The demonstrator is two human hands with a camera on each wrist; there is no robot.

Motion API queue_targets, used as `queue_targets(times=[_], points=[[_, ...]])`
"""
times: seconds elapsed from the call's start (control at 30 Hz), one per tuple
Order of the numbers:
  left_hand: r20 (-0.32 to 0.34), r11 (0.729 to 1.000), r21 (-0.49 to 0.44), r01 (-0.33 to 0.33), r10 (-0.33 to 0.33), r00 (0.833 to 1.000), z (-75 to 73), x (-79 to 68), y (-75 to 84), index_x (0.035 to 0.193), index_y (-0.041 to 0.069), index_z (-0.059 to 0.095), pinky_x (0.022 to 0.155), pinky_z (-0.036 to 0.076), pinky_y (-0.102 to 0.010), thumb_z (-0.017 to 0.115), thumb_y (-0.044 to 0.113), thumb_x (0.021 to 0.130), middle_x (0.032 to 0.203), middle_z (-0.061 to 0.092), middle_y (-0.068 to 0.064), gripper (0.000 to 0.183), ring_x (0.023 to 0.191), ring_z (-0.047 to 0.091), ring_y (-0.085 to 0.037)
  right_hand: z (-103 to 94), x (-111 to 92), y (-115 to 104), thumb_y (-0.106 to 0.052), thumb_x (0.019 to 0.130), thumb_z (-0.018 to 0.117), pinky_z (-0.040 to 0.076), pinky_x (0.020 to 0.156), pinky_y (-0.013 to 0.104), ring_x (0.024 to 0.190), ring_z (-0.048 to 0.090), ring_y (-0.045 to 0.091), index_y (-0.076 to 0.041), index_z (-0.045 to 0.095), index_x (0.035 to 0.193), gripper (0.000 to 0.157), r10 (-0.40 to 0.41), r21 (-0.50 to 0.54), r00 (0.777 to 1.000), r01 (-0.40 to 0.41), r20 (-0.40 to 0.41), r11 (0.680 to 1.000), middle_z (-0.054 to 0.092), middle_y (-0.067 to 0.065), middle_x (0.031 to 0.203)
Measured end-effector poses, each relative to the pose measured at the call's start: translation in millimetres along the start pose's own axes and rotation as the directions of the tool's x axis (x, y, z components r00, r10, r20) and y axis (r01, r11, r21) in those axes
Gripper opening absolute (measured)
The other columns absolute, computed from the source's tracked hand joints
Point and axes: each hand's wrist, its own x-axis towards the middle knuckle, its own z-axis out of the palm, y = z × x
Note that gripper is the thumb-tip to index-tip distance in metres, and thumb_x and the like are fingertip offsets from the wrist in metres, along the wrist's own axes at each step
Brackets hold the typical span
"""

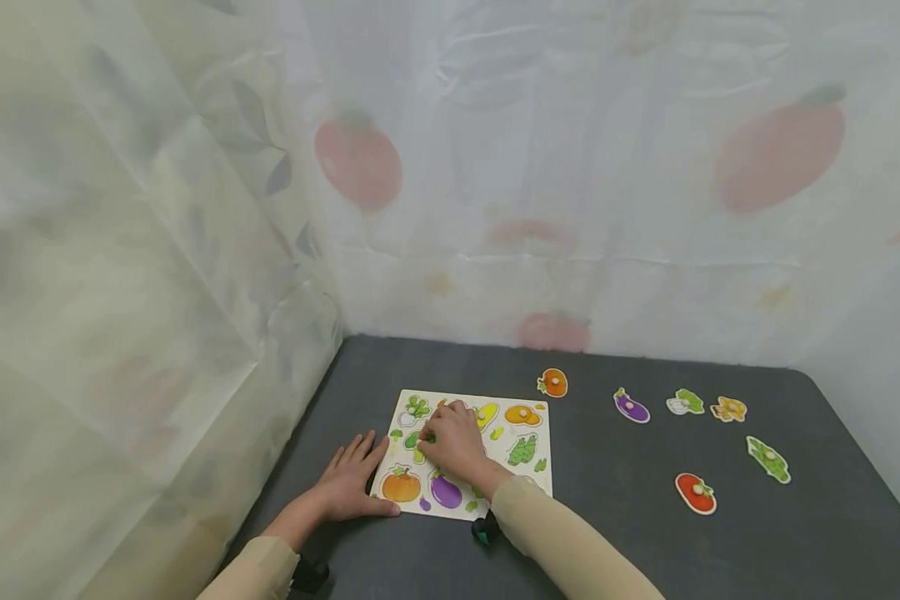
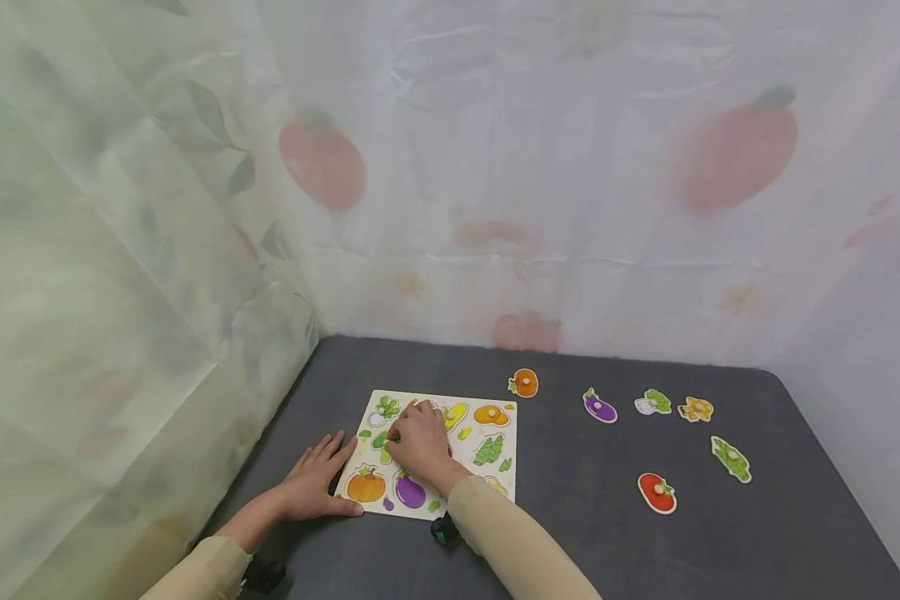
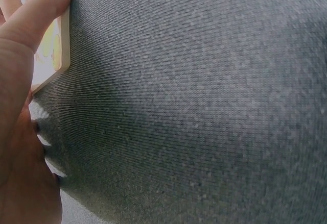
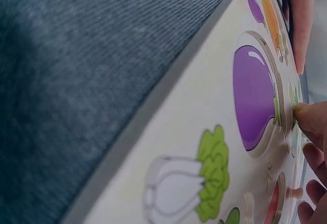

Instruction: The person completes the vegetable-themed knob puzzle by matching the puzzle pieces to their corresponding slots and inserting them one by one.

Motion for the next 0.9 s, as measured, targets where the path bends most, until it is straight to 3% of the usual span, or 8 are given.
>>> queue_targets(times=[0.27,0.53,0.73,0.9], points=[[-0.012,1.000,-0.012,-0.015,0.015,1.000,-2.5,-0.1,2.4,0.163,0.007,0.026,0.118,0.008,-0.069,0.077,0.077,0.071,0.167,0.017,-0.025,0.126,0.152,0.011,-0.047,-2.0,-0.1,-0.5,-0.038,0.088,0.079,0.039,0.091,0.039,0.100,0.047,0.016,-0.029,0.080,0.082,0.010,0.011,0.004,1.000,-0.011,0.011,1.000,0.062,-0.011,0.095],[-0.005,1.000,-0.006,0.007,-0.007,1.000,3.8,4.1,-5.3,0.165,0.015,0.025,0.119,0.006,-0.066,0.073,0.082,0.069,0.169,0.014,-0.020,0.127,0.154,0.007,-0.043,-0.2,0.0,-1.2,-0.040,0.089,0.079,0.039,0.088,0.039,0.099,0.047,0.017,-0.030,0.081,0.085,0.010,-0.003,-0.043,1.000,0.003,0.002,0.999,0.063,-0.009,0.095],[0.017,1.000,-0.023,-0.015,0.015,1.000,0.0,2.4,-2.7,0.165,0.012,0.023,0.118,0.005,-0.069,0.074,0.078,0.073,0.168,0.013,-0.024,0.124,0.153,0.007,-0.047,-6.3,-5.9,2.1,-0.045,0.093,0.072,0.040,0.092,0.041,0.105,0.047,0.018,-0.032,0.082,0.098,0.017,-0.043,-0.081,0.999,0.045,0.032,0.996,0.065,-0.008,0.106],[0.037,1.000,-0.005,0.011,-0.011,0.999,-4.1,2.5,1.1,0.164,0.011,0.024,0.118,0.008,-0.069,0.077,0.075,0.073,0.168,0.014,-0.024,0.123,0.153,0.008,-0.047,-30.8,-10.7,17.2,-0.036,0.096,0.071,0.042,0.095,0.047,0.116,0.049,0.025,-0.024,0.080,0.115,0.024,-0.051,0.037,0.999,0.052,-0.004,0.998,0.066,-0.001,0.116]])
